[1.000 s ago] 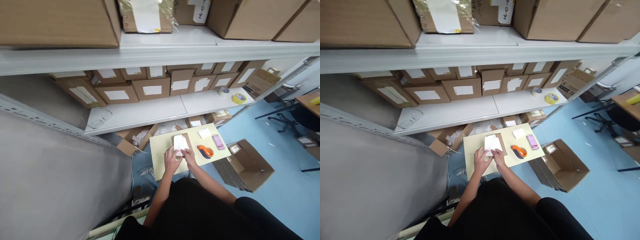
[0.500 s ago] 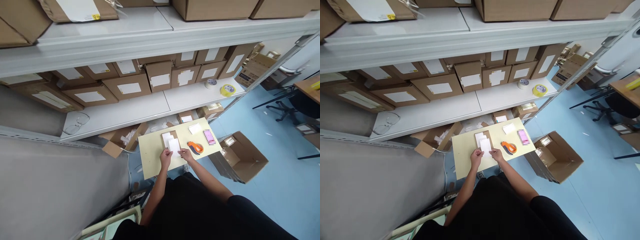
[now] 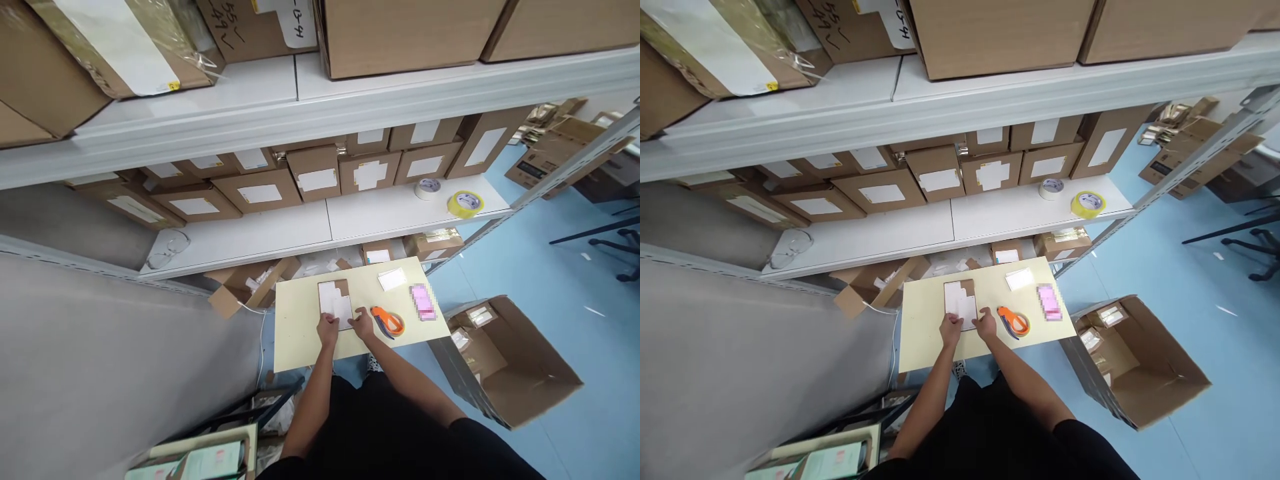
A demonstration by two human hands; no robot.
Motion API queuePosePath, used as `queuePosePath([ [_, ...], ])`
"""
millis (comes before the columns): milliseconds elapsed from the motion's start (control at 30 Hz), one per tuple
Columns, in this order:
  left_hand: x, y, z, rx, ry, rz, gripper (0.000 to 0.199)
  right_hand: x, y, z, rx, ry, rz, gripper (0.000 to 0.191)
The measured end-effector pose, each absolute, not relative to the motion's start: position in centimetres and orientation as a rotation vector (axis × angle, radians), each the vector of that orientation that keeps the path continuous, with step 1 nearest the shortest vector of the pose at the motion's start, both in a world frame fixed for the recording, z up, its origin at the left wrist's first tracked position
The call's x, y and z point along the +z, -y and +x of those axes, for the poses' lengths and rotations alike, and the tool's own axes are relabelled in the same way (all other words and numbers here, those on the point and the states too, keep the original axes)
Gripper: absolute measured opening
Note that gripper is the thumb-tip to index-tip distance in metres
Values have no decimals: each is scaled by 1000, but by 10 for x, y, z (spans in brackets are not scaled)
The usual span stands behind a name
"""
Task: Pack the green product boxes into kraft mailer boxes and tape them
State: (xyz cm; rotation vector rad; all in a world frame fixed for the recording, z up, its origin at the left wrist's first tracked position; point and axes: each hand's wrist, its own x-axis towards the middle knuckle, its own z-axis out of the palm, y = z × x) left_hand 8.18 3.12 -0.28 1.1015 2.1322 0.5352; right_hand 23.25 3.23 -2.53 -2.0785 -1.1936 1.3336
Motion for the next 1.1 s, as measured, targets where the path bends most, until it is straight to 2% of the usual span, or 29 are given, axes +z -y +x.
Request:
queuePosePath([
  [267, 1, -34, 88, 347, -2179, 1141, 10, -14, -42, 240, 1381, 1427, -2203, 35],
  [500, 13, -41, 64, -73, -2139, 1265, 35, 7, -63, 241, 1283, 1820, -2338, 49],
  [600, 9, -36, 65, 37, -2024, 1643, 28, 6, -54, 244, 1235, 1823, -2363, 53],
  [733, -9, -24, 69, 241, -1800, 1998, 50, -13, -20, 236, 1187, 1735, -2167, 48],
  [800, -20, -20, 68, 271, -1757, 1999, 57, -27, -1, 225, 1192, 1629, -2065, 47],
  [933, -32, -20, 58, 443, -1674, 1863, 57, -48, 26, 196, 1152, 1338, -1964, 54],
  [1033, -27, -22, 40, 628, -1587, 1698, 59, -48, 35, 177, 1147, 1194, -1888, 65],
  [1100, -17, -24, 21, 660, -1599, 1581, 64, -42, 37, 166, 1142, 1224, -1785, 64],
])
